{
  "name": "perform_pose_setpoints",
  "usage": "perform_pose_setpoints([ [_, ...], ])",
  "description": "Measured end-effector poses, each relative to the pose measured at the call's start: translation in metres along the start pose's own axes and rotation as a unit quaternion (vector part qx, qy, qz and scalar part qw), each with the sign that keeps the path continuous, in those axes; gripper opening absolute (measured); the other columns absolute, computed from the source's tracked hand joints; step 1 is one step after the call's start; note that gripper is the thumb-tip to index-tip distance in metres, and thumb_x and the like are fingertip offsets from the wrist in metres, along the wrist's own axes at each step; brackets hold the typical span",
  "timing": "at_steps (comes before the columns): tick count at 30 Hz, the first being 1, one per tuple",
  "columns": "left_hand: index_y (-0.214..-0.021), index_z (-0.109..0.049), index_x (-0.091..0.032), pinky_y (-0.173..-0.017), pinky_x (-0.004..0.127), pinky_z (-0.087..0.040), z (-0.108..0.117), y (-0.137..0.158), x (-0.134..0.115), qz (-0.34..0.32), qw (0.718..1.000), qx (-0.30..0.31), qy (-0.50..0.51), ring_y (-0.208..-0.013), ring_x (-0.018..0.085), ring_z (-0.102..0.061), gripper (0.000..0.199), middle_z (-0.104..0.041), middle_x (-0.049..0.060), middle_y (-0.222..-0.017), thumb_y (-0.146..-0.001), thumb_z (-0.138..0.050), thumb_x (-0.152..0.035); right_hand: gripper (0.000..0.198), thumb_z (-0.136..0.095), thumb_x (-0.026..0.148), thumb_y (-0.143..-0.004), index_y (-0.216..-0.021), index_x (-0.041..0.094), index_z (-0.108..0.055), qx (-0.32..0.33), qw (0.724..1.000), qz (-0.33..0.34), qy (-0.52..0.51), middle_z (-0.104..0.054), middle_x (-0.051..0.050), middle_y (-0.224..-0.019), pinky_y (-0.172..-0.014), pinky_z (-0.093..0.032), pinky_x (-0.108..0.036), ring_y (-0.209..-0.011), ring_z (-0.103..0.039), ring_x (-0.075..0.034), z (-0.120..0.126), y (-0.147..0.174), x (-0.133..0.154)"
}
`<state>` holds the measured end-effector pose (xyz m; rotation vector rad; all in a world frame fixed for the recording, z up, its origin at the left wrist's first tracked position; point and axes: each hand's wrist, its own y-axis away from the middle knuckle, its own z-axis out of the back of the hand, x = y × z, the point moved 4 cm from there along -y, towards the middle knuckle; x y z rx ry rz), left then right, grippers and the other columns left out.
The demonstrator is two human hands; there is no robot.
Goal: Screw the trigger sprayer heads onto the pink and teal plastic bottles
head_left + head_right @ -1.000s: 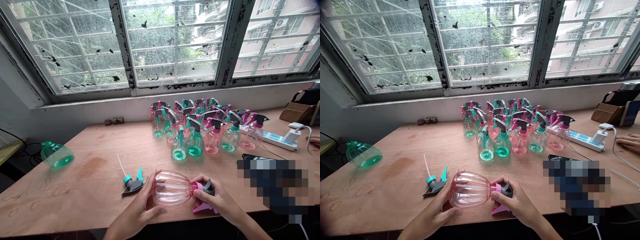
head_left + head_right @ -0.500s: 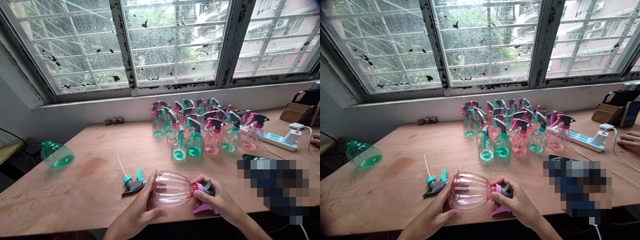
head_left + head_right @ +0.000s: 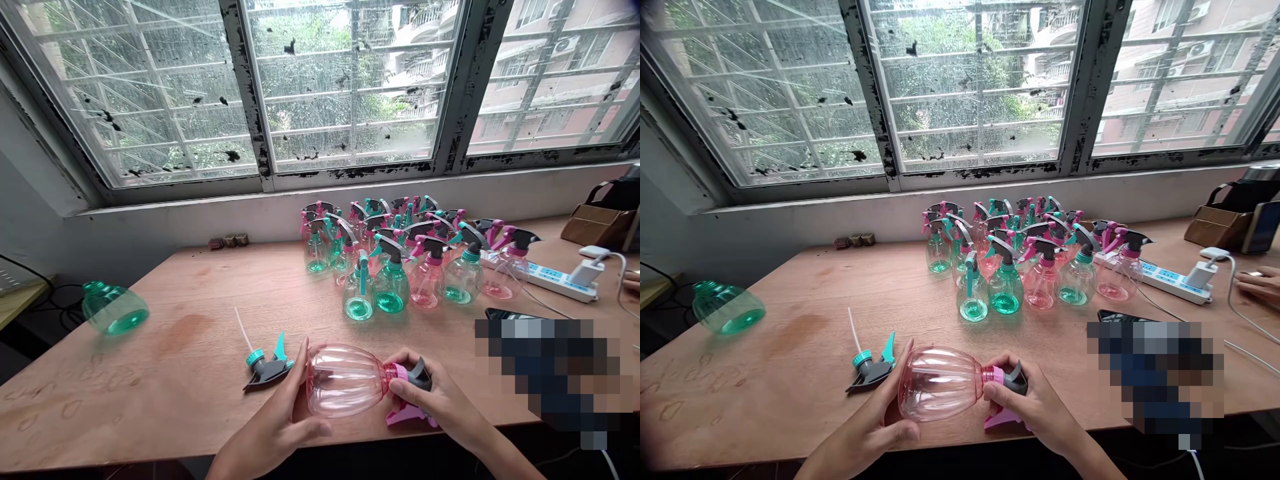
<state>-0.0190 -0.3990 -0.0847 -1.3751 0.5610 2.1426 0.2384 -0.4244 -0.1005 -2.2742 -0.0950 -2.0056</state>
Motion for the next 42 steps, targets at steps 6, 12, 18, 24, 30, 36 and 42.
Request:
perform_pose_setpoints([
  [6, -0.156, 0.007, -0.036, -0.125, 0.045, -0.010, 0.0006, 0.0009, -0.0019, -0.013, 0.999, -0.007, -0.039, -0.153, 0.026, -0.009, 0.099, -0.006, 0.003, -0.168, -0.091, -0.068, -0.037, 0.030, -0.078, 0.042, -0.080, -0.090, 0.016, -0.068, -0.001, 1.000, -0.002, 0.002, -0.072, 0.000, -0.062, -0.053, -0.051, -0.024, -0.054, -0.064, -0.014, -0.0003, 0.0002, 0.0022],
  [12, -0.154, 0.012, -0.039, -0.124, 0.049, -0.008, -0.0002, -0.0002, -0.0021, -0.032, 0.999, -0.012, -0.030, -0.153, 0.027, -0.014, 0.092, -0.007, 0.003, -0.168, -0.096, -0.059, -0.034, 0.031, -0.077, 0.044, -0.081, -0.090, 0.016, -0.068, -0.003, 1.000, 0.002, 0.021, -0.070, 0.001, -0.061, -0.051, -0.047, -0.024, -0.054, -0.061, -0.014, -0.0007, 0.0004, 0.0010],
  [18, -0.155, 0.009, -0.035, -0.124, 0.048, -0.009, 0.0003, -0.0020, -0.0013, -0.017, 1.000, -0.007, -0.011, -0.154, 0.028, -0.007, 0.101, -0.006, 0.004, -0.168, -0.090, -0.068, -0.042, 0.029, -0.077, 0.042, -0.082, -0.091, 0.016, -0.067, 0.008, 1.000, -0.005, 0.016, -0.072, 0.000, -0.064, -0.053, -0.046, -0.025, -0.057, -0.062, -0.014, -0.0008, 0.0001, -0.0004],
  [24, -0.156, 0.004, -0.038, -0.125, 0.048, -0.008, 0.0013, -0.0008, -0.0023, -0.023, 0.999, -0.011, -0.040, -0.153, 0.028, -0.009, 0.093, -0.007, 0.002, -0.168, -0.093, -0.064, -0.038, 0.029, -0.076, 0.042, -0.082, -0.090, 0.017, -0.066, 0.003, 1.000, -0.002, 0.026, -0.070, 0.002, -0.063, -0.052, -0.045, -0.025, -0.054, -0.060, -0.013, -0.0007, -0.0001, -0.0002],
  [30, -0.152, 0.017, -0.041, -0.124, 0.048, -0.009, -0.0017, -0.0005, -0.0030, -0.026, 0.999, 0.000, -0.022, -0.153, 0.026, -0.014, 0.096, -0.006, 0.000, -0.168, -0.095, -0.060, -0.039, 0.031, -0.076, 0.044, -0.081, -0.090, 0.016, -0.066, 0.007, 1.000, -0.008, 0.019, -0.071, 0.000, -0.064, -0.053, -0.047, -0.026, -0.055, -0.063, -0.015, -0.0009, -0.0001, -0.0009],
  [36, -0.156, 0.007, -0.033, -0.124, 0.050, -0.009, 0.0008, -0.0011, -0.0011, -0.010, 0.999, -0.007, -0.030, -0.153, 0.030, -0.008, 0.099, -0.011, 0.004, -0.168, -0.090, -0.066, -0.045, 0.032, -0.077, 0.046, -0.080, -0.089, 0.017, -0.066, 0.002, 1.000, -0.007, 0.021, -0.071, 0.001, -0.062, -0.052, -0.050, -0.026, -0.054, -0.064, -0.015, -0.0021, 0.0002, 0.0015],
  [42, -0.152, 0.017, -0.038, -0.125, 0.045, -0.011, -0.0005, -0.0003, -0.0035, -0.031, 0.998, 0.000, -0.045, -0.153, 0.025, -0.011, 0.096, -0.008, 0.000, -0.168, -0.095, -0.060, -0.040, 0.032, -0.077, 0.045, -0.080, -0.090, 0.016, -0.067, -0.001, 1.000, -0.006, 0.026, -0.071, 0.001, -0.062, -0.051, -0.048, -0.024, -0.053, -0.063, -0.014, -0.0006, 0.0004, -0.0005],
])
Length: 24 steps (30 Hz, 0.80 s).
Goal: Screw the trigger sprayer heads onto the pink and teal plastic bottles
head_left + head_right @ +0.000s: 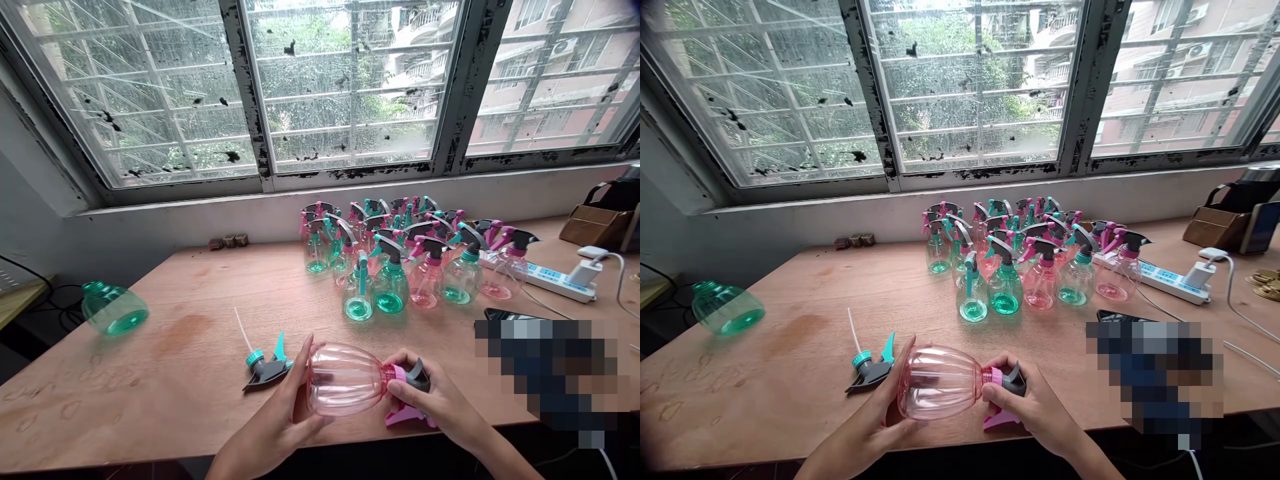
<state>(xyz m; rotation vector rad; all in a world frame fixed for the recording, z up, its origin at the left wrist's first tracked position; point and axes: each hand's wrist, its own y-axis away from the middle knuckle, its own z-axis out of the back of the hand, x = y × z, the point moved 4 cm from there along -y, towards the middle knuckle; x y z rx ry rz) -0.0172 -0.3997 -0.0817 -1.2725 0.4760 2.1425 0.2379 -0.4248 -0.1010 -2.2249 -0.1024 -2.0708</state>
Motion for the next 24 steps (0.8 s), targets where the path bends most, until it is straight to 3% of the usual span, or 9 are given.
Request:
perform_pose_setpoints([
  [5, -0.152, 0.018, -0.039, -0.125, 0.041, -0.010, -0.0004, 0.0001, -0.0009, 0.022, 1.000, 0.000, 0.019, -0.153, 0.024, -0.010, 0.101, -0.007, -0.003, -0.168, -0.092, -0.064, -0.042, 0.031, -0.077, 0.043, -0.081, -0.091, 0.015, -0.067, 0.005, 1.000, 0.002, -0.011, -0.072, 0.000, -0.063, -0.050, -0.045, -0.024, -0.054, -0.062, -0.014, 0.0003, -0.0006, -0.0017],
  [11, -0.156, 0.010, -0.030, -0.125, 0.040, -0.007, 0.0016, 0.0004, 0.0011, 0.044, 0.998, 0.001, 0.035, -0.154, 0.024, -0.005, 0.101, -0.004, 0.003, -0.168, -0.090, -0.065, -0.047, 0.030, -0.077, 0.042, -0.082, -0.091, 0.015, -0.067, 0.009, 1.000, -0.001, -0.014, -0.071, 0.000, -0.064, -0.053, -0.047, -0.025, -0.056, -0.062, -0.014, -0.0001, -0.0003, -0.0004],
  [20, -0.154, 0.013, -0.037, -0.125, 0.044, -0.008, -0.0001, 0.0000, -0.0005, 0.016, 1.000, -0.002, 0.007, -0.154, 0.025, -0.008, 0.095, -0.005, -0.001, -0.168, -0.094, -0.060, -0.041, 0.031, -0.077, 0.041, -0.082, -0.093, 0.015, -0.066, 0.010, 1.000, 0.001, -0.009, -0.070, 0.001, -0.064, -0.053, -0.046, -0.024, -0.057, -0.061, -0.013, 0.0003, -0.0011, -0.0013],
  [24, -0.153, 0.017, -0.035, -0.125, 0.045, -0.009, 0.0001, -0.0001, -0.0001, 0.034, 0.999, 0.002, 0.019, -0.153, 0.028, -0.008, 0.104, -0.006, 0.000, -0.168, -0.090, -0.066, -0.044, 0.031, -0.077, 0.042, -0.082, -0.092, 0.015, -0.066, 0.013, 1.000, -0.003, -0.012, -0.070, 0.001, -0.063, -0.053, -0.047, -0.026, -0.056, -0.061, -0.014, -0.0001, -0.0009, -0.0017],
])
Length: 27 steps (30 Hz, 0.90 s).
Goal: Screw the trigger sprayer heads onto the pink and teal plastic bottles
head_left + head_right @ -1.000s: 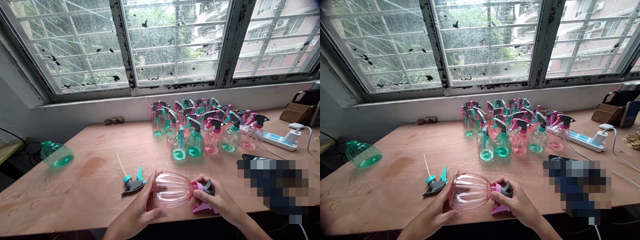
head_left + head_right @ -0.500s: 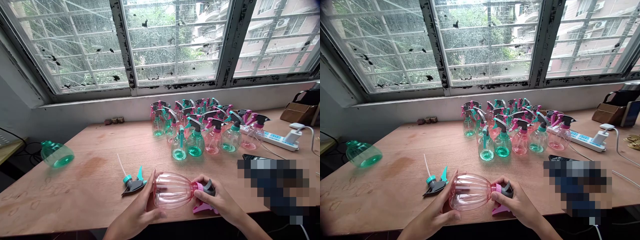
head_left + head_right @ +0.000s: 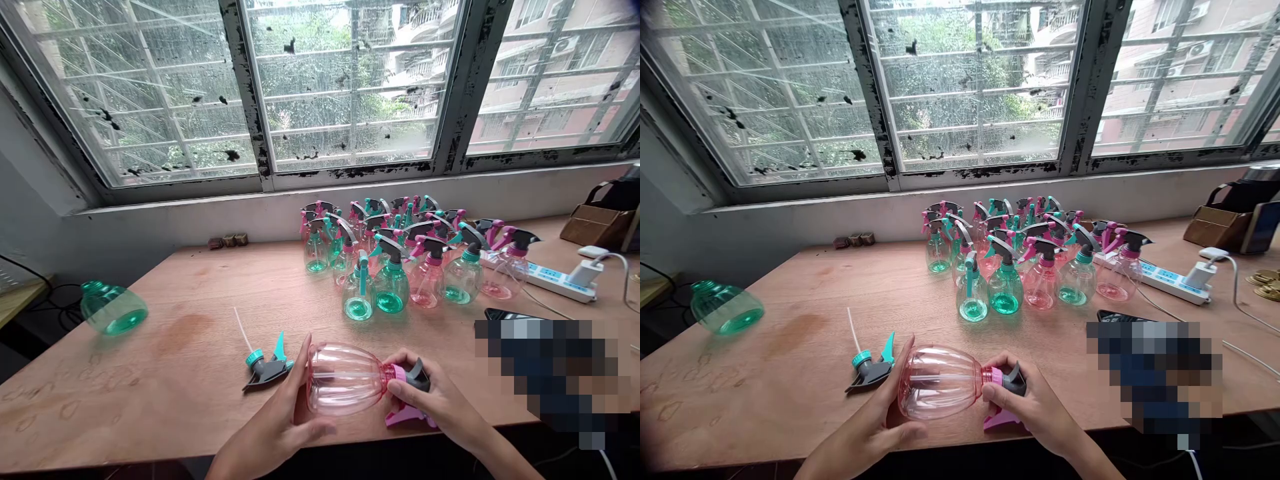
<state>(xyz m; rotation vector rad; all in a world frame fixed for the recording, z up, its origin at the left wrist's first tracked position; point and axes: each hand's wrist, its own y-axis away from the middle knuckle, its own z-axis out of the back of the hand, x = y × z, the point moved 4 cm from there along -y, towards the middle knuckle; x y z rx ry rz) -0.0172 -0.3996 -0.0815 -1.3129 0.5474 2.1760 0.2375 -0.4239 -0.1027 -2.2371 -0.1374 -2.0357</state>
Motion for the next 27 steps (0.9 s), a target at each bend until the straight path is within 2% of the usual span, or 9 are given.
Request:
perform_pose_setpoints([
  [7, -0.156, 0.008, -0.029, -0.126, 0.040, -0.006, 0.0009, 0.0002, 0.0037, 0.013, 1.000, 0.002, 0.005, -0.154, 0.025, -0.003, 0.100, -0.003, 0.003, -0.168, -0.090, -0.065, -0.049, 0.031, -0.076, 0.043, -0.083, -0.093, 0.015, -0.066, -0.003, 1.000, -0.004, 0.017, -0.069, 0.002, -0.062, -0.043, -0.038, -0.020, -0.053, -0.056, -0.011, 0.0001, 0.0004, 0.0018],
  [12, -0.157, 0.004, -0.031, -0.126, 0.043, -0.007, 0.0006, -0.0003, 0.0087, 0.001, 1.000, -0.003, 0.001, -0.154, 0.024, -0.007, 0.099, -0.005, 0.003, -0.168, -0.089, -0.066, -0.048, 0.030, -0.077, 0.041, -0.082, -0.093, 0.015, -0.066, -0.004, 1.000, 0.002, -0.001, -0.071, 0.001, -0.064, -0.052, -0.047, -0.021, -0.057, -0.062, -0.011, 0.0006, 0.0000, 0.0011],
  [17, -0.157, 0.001, -0.034, -0.125, 0.044, -0.009, 0.0012, -0.0012, 0.0075, -0.006, 1.000, -0.006, 0.002, -0.153, 0.026, -0.008, 0.097, -0.011, 0.003, -0.167, -0.090, -0.068, -0.043, 0.029, -0.077, 0.040, -0.082, -0.092, 0.015, -0.066, -0.005, 1.000, 0.002, -0.006, -0.070, 0.002, -0.062, -0.052, -0.047, -0.020, -0.055, -0.061, -0.010, 0.0007, 0.0000, 0.0009],
  [19, -0.156, 0.002, -0.038, -0.125, 0.043, -0.012, 0.0013, -0.0009, 0.0052, -0.014, 1.000, -0.009, 0.002, -0.153, 0.026, -0.012, 0.096, -0.013, 0.001, -0.167, -0.091, -0.067, -0.039, 0.029, -0.078, 0.040, -0.082, -0.092, 0.015, -0.066, -0.007, 1.000, 0.001, -0.008, -0.071, 0.002, -0.063, -0.052, -0.047, -0.021, -0.056, -0.062, -0.011, 0.0010, 0.0000, 0.0007],
  [23, -0.153, 0.008, -0.046, -0.123, 0.043, -0.019, -0.0003, 0.0001, 0.0031, -0.021, 1.000, -0.002, 0.004, -0.147, 0.023, -0.030, 0.090, -0.014, -0.003, -0.166, -0.096, -0.060, -0.032, 0.030, -0.078, 0.040, -0.082, -0.093, 0.015, -0.066, -0.003, 1.000, 0.003, -0.012, -0.071, 0.001, -0.064, -0.053, -0.047, -0.022, -0.057, -0.062, -0.012, 0.0015, -0.0001, -0.0008],
  [25, -0.153, 0.010, -0.046, -0.124, 0.044, -0.017, -0.0010, 0.0002, 0.0032, -0.014, 1.000, -0.001, -0.002, -0.146, 0.023, -0.031, 0.090, -0.016, -0.004, -0.166, -0.096, -0.059, -0.030, 0.030, -0.077, 0.041, -0.082, -0.093, 0.015, -0.066, 0.000, 1.000, 0.005, -0.010, -0.071, 0.001, -0.064, -0.054, -0.047, -0.023, -0.057, -0.062, -0.013, 0.0016, -0.0003, -0.0017],
  [27, -0.153, 0.012, -0.044, -0.124, 0.043, -0.014, -0.0012, 0.0000, 0.0032, -0.005, 1.000, -0.004, 0.003, -0.149, 0.023, -0.025, 0.097, -0.015, -0.004, -0.166, -0.093, -0.063, -0.033, 0.030, -0.077, 0.041, -0.082, -0.092, 0.015, -0.066, 0.002, 1.000, 0.005, -0.008, -0.071, 0.001, -0.064, -0.055, -0.048, -0.024, -0.057, -0.062, -0.013, 0.0012, -0.0005, -0.0022],
])
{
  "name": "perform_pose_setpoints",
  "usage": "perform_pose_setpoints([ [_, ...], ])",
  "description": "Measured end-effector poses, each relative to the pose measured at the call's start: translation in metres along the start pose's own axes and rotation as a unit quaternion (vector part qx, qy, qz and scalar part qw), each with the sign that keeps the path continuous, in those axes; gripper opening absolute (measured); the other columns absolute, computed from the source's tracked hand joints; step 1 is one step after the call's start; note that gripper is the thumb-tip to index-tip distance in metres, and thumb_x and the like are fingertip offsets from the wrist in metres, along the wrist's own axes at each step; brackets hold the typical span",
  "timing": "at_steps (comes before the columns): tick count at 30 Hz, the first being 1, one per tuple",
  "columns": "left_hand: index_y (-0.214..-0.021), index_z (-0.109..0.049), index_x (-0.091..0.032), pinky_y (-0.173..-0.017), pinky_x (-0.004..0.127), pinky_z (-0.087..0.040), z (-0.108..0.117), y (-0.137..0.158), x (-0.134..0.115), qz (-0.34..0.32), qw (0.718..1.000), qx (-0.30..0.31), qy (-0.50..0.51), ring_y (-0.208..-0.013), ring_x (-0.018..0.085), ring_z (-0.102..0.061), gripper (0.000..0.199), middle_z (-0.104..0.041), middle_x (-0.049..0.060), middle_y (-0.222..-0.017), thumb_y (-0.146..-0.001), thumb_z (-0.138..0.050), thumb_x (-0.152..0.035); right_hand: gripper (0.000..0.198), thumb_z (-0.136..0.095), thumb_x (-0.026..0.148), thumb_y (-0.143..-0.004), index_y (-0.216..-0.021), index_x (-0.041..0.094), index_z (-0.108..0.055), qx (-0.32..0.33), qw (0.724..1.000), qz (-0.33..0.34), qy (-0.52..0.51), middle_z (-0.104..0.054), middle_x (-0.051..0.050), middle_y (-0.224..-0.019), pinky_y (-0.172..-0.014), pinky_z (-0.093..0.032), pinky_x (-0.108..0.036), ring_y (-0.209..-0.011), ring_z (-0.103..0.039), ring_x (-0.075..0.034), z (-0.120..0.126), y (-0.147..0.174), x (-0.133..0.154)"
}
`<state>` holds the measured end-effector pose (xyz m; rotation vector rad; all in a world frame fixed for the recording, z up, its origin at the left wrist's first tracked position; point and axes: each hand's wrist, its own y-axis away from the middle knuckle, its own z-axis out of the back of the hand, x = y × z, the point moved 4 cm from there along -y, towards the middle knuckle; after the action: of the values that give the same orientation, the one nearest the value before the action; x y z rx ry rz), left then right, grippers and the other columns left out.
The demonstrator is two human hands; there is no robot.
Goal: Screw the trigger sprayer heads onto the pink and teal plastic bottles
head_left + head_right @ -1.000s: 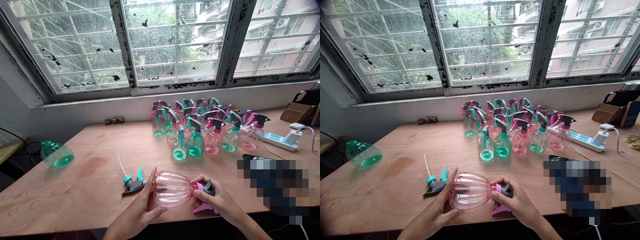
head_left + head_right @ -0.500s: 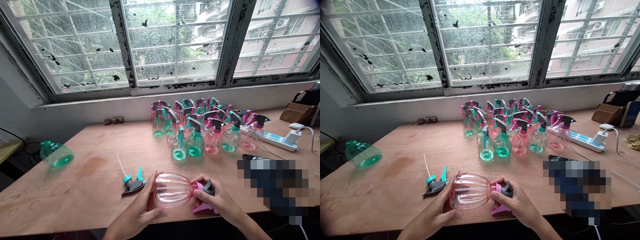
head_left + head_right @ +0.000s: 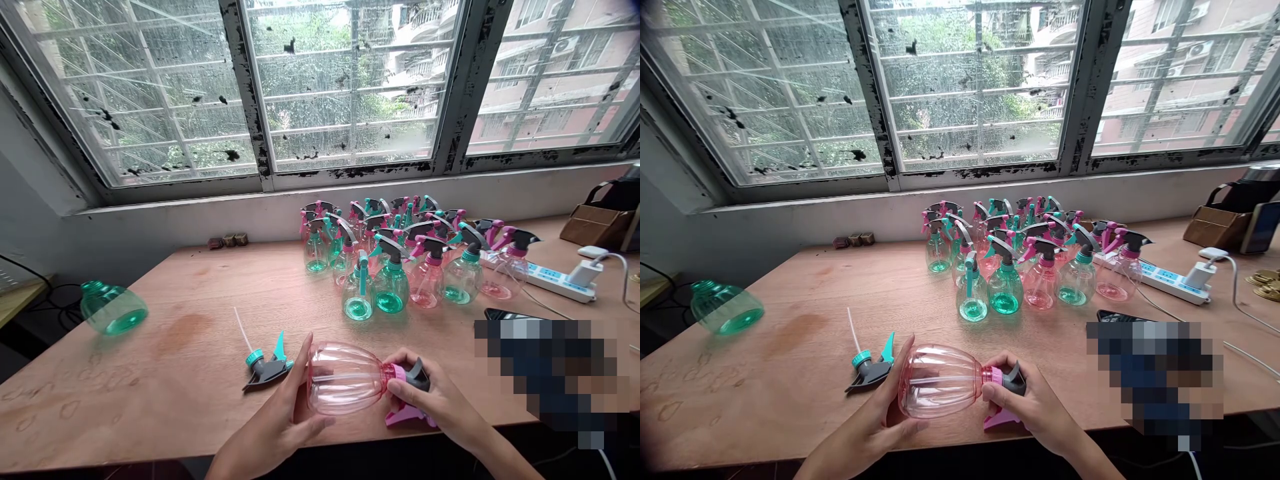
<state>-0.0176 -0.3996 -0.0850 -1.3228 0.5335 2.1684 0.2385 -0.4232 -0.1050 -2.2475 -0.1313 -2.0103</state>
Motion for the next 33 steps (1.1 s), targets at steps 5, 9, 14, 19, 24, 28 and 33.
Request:
perform_pose_setpoints([
  [5, -0.157, 0.005, -0.032, -0.125, 0.041, -0.005, 0.0017, -0.0005, 0.0014, 0.022, 1.000, -0.005, 0.001, -0.154, 0.025, -0.005, 0.100, -0.007, 0.000, -0.168, -0.089, -0.068, -0.043, 0.031, -0.077, 0.043, -0.081, -0.091, 0.015, -0.066, -0.005, 1.000, -0.005, 0.001, -0.071, 0.001, -0.063, -0.049, -0.047, -0.022, -0.054, -0.062, -0.013, -0.0017, -0.0002, 0.0017],
  [9, -0.156, 0.006, -0.033, -0.125, 0.043, -0.007, 0.0026, -0.0009, -0.0001, 0.000, 1.000, -0.003, -0.026, -0.154, 0.025, -0.007, 0.097, -0.008, 0.001, -0.168, -0.091, -0.066, -0.039, 0.032, -0.077, 0.045, -0.080, -0.091, 0.016, -0.066, -0.013, 1.000, -0.006, 0.010, -0.069, 0.002, -0.061, -0.048, -0.049, -0.024, -0.052, -0.061, -0.014, -0.0016, -0.0002, 0.0033],
  [14, -0.154, 0.013, -0.039, -0.125, 0.044, -0.007, 0.0009, -0.0001, -0.0036, -0.015, 0.999, 0.000, -0.035, -0.154, 0.023, -0.004, 0.093, -0.005, -0.002, -0.168, -0.095, -0.058, -0.028, 0.031, -0.077, 0.043, -0.081, -0.091, 0.016, -0.066, -0.008, 1.000, -0.003, 0.009, -0.071, 0.000, -0.063, -0.052, -0.050, -0.025, -0.055, -0.063, -0.014, -0.0009, -0.0005, 0.0025],
  [19, -0.155, 0.013, -0.034, -0.124, 0.048, -0.007, 0.0012, -0.0005, -0.0012, 0.005, 1.000, 0.005, -0.004, -0.154, 0.027, -0.004, 0.102, -0.006, 0.002, -0.168, -0.090, -0.067, -0.036, 0.031, -0.079, 0.042, -0.079, -0.090, 0.016, -0.066, -0.007, 1.000, 0.000, 0.009, -0.069, 0.002, -0.063, -0.049, -0.048, -0.024, -0.053, -0.061, -0.013, -0.0013, -0.0004, 0.0033],
  [24, -0.156, 0.009, -0.033, -0.124, 0.049, -0.010, 0.0026, -0.0004, -0.0003, -0.011, 1.000, 0.000, -0.011, -0.153, 0.029, -0.009, 0.099, -0.009, 0.005, -0.168, -0.091, -0.066, -0.040, 0.030, -0.077, 0.041, -0.082, -0.091, 0.015, -0.066, -0.009, 1.000, 0.001, 0.013, -0.069, 0.001, -0.062, -0.050, -0.046, -0.024, -0.054, -0.060, -0.013, -0.0014, 0.0002, 0.0040],
  [28, -0.154, 0.013, -0.038, -0.124, 0.048, -0.008, 0.0019, 0.0005, -0.0027, -0.029, 0.999, -0.006, -0.021, -0.153, 0.028, -0.013, 0.094, -0.009, 0.001, -0.168, -0.095, -0.060, -0.036, 0.031, -0.077, 0.043, -0.081, -0.091, 0.016, -0.066, -0.012, 1.000, -0.004, 0.013, -0.069, 0.002, -0.061, -0.049, -0.046, -0.024, -0.052, -0.060, -0.013, -0.0012, 0.0004, 0.0026],
  [33, -0.154, 0.012, -0.038, -0.125, 0.047, -0.008, 0.0010, 0.0007, -0.0004, -0.022, 1.000, -0.006, 0.004, -0.153, 0.027, -0.009, 0.100, -0.007, 0.000, -0.168, -0.092, -0.066, -0.039, 0.030, -0.078, 0.042, -0.080, -0.089, 0.015, -0.067, -0.011, 1.000, 0.003, 0.016, -0.070, 0.001, -0.062, -0.052, -0.046, -0.024, -0.055, -0.061, -0.013, -0.0004, -0.0002, 0.0024],
])
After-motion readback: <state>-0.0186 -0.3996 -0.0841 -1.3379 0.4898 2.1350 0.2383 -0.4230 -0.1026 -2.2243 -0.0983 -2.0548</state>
